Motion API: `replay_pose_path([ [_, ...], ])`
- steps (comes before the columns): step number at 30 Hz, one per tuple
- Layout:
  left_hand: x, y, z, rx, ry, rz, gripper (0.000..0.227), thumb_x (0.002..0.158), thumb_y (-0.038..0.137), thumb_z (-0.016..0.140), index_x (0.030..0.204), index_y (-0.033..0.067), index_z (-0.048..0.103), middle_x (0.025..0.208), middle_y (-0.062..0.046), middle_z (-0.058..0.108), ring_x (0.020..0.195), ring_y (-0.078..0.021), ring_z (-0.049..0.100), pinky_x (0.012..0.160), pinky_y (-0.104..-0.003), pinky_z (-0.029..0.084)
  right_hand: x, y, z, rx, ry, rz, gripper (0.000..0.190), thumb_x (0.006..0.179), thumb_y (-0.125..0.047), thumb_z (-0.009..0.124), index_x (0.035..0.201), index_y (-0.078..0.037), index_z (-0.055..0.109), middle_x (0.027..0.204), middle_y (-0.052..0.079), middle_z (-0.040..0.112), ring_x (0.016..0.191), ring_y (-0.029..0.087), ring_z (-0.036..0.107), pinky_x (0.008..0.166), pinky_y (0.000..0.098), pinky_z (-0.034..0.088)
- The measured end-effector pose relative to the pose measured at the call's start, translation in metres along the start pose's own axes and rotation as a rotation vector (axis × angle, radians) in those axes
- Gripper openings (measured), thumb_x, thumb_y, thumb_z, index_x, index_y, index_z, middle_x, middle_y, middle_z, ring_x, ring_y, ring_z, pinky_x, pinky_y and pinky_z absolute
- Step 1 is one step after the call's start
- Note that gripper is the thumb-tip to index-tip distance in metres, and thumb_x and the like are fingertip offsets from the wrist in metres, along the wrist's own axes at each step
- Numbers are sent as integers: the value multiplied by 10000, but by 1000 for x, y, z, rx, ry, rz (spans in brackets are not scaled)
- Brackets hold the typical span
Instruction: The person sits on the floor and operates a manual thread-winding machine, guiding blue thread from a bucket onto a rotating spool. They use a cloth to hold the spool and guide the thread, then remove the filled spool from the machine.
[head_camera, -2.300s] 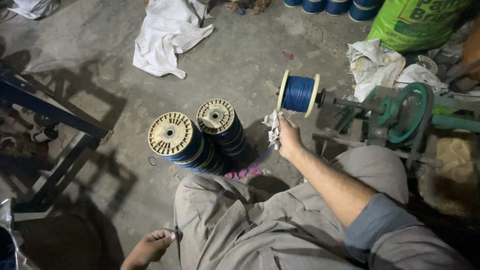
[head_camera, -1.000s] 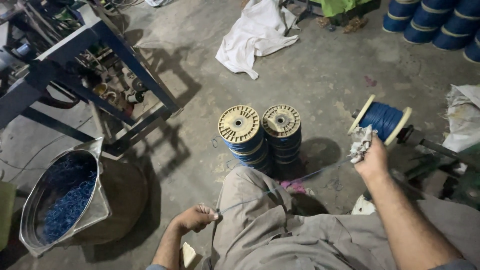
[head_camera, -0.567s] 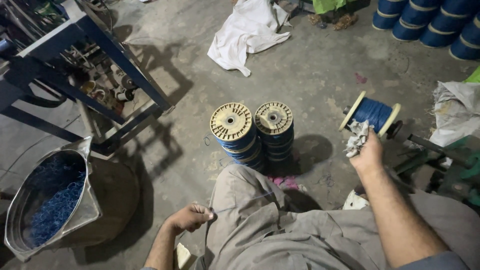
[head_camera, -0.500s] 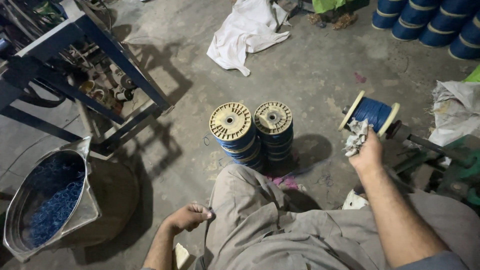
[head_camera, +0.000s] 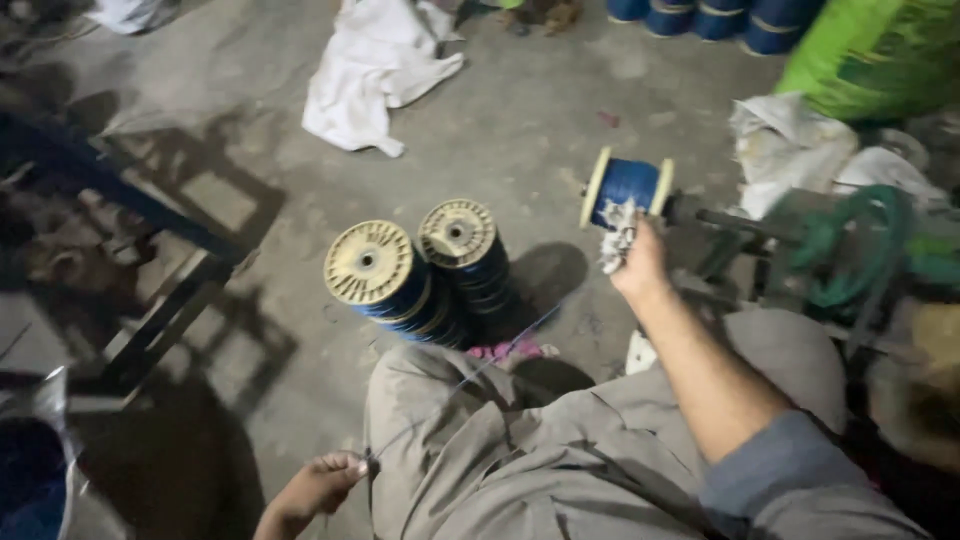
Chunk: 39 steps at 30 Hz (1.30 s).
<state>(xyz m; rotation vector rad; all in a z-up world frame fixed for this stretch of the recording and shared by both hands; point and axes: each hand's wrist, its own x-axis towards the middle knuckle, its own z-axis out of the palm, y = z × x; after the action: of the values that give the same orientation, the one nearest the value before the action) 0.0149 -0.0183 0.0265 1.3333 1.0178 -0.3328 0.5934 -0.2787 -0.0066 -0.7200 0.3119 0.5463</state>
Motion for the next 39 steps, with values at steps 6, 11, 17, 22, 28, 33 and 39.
replay_pose_path([
  [6,14,-14,-11,-80,-42,-52,291,977,209,788,768,50,663,521,-10,356,421,-117,252,393,-296,159,-22,-13,19,-24,139,20,275,1030,-436,573,862,-225,623,597,-54,555,421,107,488,354,243,336],
  [11,9,-11,-6,-69,-30,-53,255,974,198,786,785,65,679,589,11,359,478,-117,259,422,-293,159,-47,-24,31,-38,156,54,328,1049,-453,550,972,-178,710,774,-21,681,617,140,626,502,271,486],
  [17,4,0,2,-92,-86,-116,233,981,207,755,888,-5,787,538,-8,347,409,-114,230,399,-293,161,-42,-22,31,-93,237,30,292,1006,-444,596,941,-183,707,794,-21,680,648,161,634,456,291,430],
  [22,12,-9,-10,-74,-49,-97,236,977,197,794,822,50,694,576,-5,362,461,-129,262,416,-308,198,-61,-13,42,-140,197,26,236,1037,-359,599,896,-185,674,684,-62,604,528,105,548,446,265,408],
  [28,5,-7,-12,-28,2,-70,210,963,196,810,838,42,741,541,-3,359,461,-117,262,405,-284,165,-95,-6,57,-236,148,28,177,1059,-301,579,1035,-146,661,770,-15,636,559,125,583,422,280,437],
  [33,9,-8,-7,-100,-36,-102,214,968,186,798,831,43,715,542,-14,352,438,-122,251,404,-291,156,-93,8,54,-253,159,5,147,1039,-277,616,987,-147,664,692,-13,591,500,138,556,367,288,394],
  [39,18,-18,-3,-125,-89,-40,218,972,167,788,820,31,712,532,-8,365,405,-106,258,370,-285,165,-97,25,56,-289,167,25,188,1032,-263,603,1106,-121,703,684,0,588,490,132,542,343,274,371],
])
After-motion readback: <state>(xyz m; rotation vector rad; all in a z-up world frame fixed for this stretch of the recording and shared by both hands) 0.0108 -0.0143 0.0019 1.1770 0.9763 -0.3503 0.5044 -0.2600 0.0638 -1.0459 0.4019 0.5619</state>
